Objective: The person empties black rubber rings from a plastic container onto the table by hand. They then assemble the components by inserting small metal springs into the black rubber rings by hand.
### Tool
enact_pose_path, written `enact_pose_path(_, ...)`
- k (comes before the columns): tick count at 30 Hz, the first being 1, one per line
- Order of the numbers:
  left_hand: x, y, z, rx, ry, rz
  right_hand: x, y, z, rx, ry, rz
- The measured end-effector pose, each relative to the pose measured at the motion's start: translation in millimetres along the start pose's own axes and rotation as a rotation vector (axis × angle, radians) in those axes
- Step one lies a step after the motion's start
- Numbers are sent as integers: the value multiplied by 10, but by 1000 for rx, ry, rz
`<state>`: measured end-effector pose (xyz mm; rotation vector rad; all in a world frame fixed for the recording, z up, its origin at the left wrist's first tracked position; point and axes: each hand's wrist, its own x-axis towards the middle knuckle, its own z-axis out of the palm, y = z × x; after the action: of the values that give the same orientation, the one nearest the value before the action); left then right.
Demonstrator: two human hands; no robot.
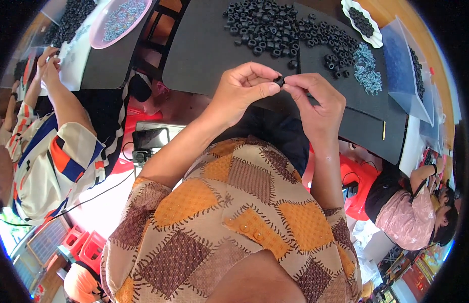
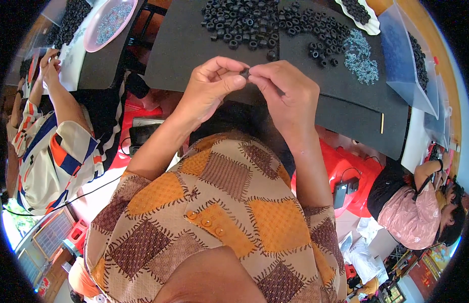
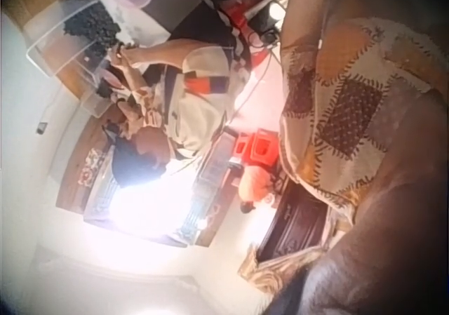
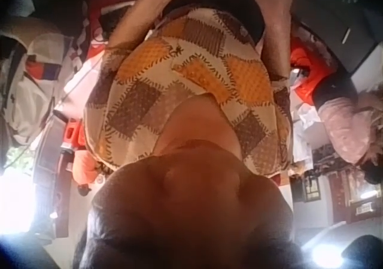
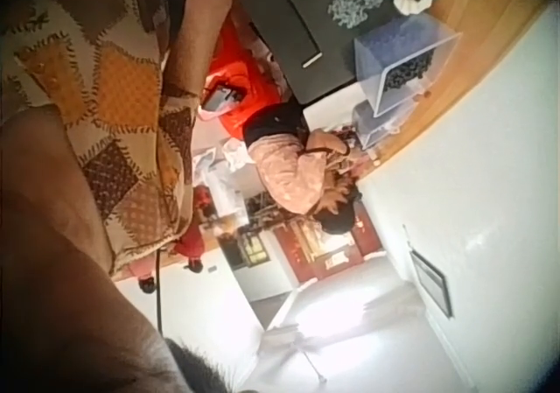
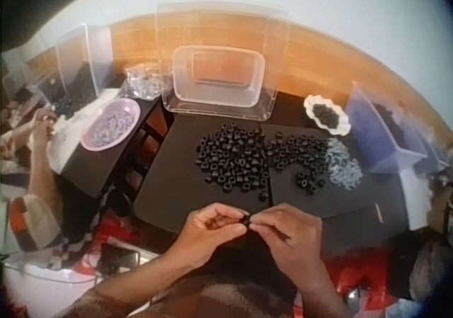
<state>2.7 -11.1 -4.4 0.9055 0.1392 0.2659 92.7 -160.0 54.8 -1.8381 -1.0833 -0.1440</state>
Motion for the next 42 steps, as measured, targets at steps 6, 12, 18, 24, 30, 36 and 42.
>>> enact_pose_path(6, -16, 32, -25, -136, 19, -109, 31, 21, 88, 0, 29, -55)
enact_pose_path(12, 21, 84, -99, -247, 11, -126, 131, 139, 76, -99, 48, -171)
enact_pose_path(18, 152, 195, -243, -176, -19, -53, 557, 638, -38, -266, -42, 30)
enact_pose_path(24, 165, 182, -336, -184, -26, -23, 735, 804, 85, -420, -253, -59)
enact_pose_path(30, 195, 203, -293, -130, -6, -33, 822, 842, 114, -504, -355, -212)
enact_pose_path(36, 197, 201, -248, -61, -13, -33, 861, 842, 118, -560, -410, -191)
enact_pose_path(42, 162, 261, -266, -81, -26, -68, 721, 605, -47, -135, -259, 147)
